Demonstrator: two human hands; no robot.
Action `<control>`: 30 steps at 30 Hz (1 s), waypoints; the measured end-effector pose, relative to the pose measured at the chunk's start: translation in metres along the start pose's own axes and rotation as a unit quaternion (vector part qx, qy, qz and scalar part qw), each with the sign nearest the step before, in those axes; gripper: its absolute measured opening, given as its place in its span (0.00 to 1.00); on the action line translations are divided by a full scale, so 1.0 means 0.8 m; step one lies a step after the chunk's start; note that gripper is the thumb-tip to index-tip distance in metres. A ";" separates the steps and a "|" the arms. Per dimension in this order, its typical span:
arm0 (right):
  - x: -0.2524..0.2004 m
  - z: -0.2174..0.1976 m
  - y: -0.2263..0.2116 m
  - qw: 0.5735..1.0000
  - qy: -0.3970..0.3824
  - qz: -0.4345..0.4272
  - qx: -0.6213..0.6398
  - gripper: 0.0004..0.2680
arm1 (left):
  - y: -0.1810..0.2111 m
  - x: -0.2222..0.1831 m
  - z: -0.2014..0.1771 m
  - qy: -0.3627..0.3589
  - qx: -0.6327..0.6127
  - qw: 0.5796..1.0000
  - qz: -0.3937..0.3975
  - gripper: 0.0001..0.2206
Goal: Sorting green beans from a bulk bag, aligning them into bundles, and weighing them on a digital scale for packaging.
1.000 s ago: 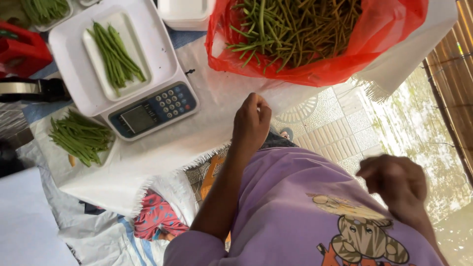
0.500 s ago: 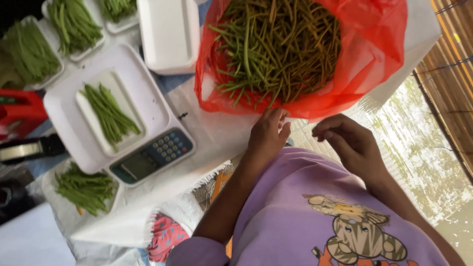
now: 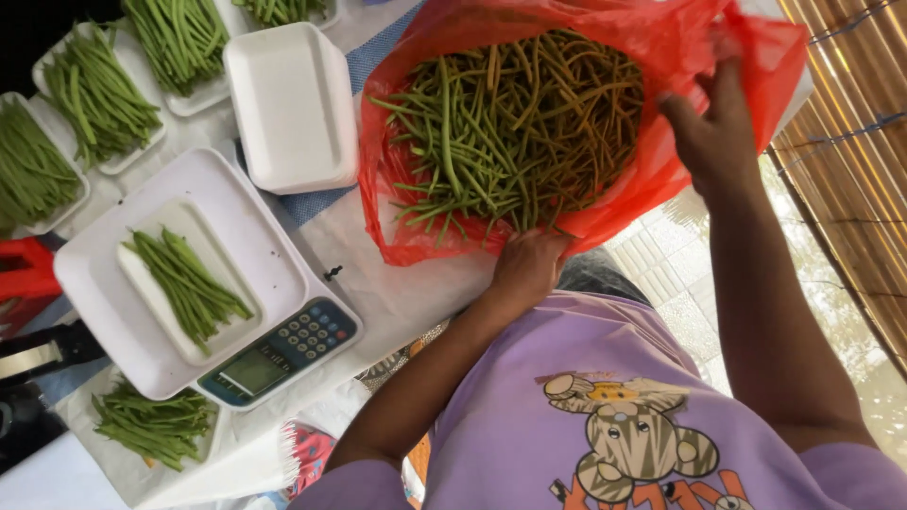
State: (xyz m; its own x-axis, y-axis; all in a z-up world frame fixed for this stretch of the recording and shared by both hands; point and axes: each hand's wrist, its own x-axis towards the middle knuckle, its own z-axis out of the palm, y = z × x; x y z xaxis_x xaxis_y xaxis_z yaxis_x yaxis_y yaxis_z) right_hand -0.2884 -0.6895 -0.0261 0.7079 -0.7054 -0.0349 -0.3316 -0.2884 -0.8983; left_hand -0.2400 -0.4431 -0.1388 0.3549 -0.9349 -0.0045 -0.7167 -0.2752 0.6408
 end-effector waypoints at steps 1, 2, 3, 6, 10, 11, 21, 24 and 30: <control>0.013 -0.008 0.003 0.999 0.028 -0.028 0.012 0.19 | 0.007 0.009 -0.002 0.004 -0.044 0.999 0.011 0.08; 0.023 -0.013 -0.003 0.999 0.027 -0.027 0.010 0.19 | 0.017 0.021 -0.001 0.004 -0.046 0.999 0.011 0.08; 0.033 -0.019 -0.009 0.996 0.027 -0.083 0.020 0.19 | 0.027 0.033 -0.001 -0.015 -0.059 0.998 -0.002 0.09; 0.061 -0.033 -0.019 0.994 0.043 -0.093 0.027 0.18 | 0.048 0.071 0.006 -0.034 -0.090 0.995 -0.009 0.10; 0.091 -0.052 -0.010 0.997 0.056 -0.059 0.017 0.20 | 0.069 0.112 0.009 -0.093 -0.123 0.988 0.013 0.09; 0.101 -0.056 -0.007 0.997 0.053 -0.062 0.018 0.20 | 0.074 0.124 -0.019 -0.090 -0.122 0.988 0.011 0.09; 0.130 -0.088 0.012 0.994 -0.017 -0.071 0.075 0.09 | 0.012 0.232 -0.048 0.196 -0.023 0.973 -0.118 0.13; 0.121 -0.095 -0.012 0.988 -0.087 0.018 0.124 0.06 | 0.022 0.238 -0.082 0.237 -0.111 0.954 -0.147 0.09; 0.086 -0.077 -0.062 0.936 -0.264 0.100 0.209 0.10 | 0.068 0.221 -0.136 0.275 -0.521 0.774 -0.232 0.09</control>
State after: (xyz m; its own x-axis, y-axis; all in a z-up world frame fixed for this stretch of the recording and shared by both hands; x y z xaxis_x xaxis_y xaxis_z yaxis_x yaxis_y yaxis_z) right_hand -0.2619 -0.7638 0.0429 0.9037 -0.2684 -0.3336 -0.2959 0.1717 -0.9397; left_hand -0.1510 -0.5986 -0.0217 0.8366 -0.4734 -0.2757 0.3354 0.0447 0.9410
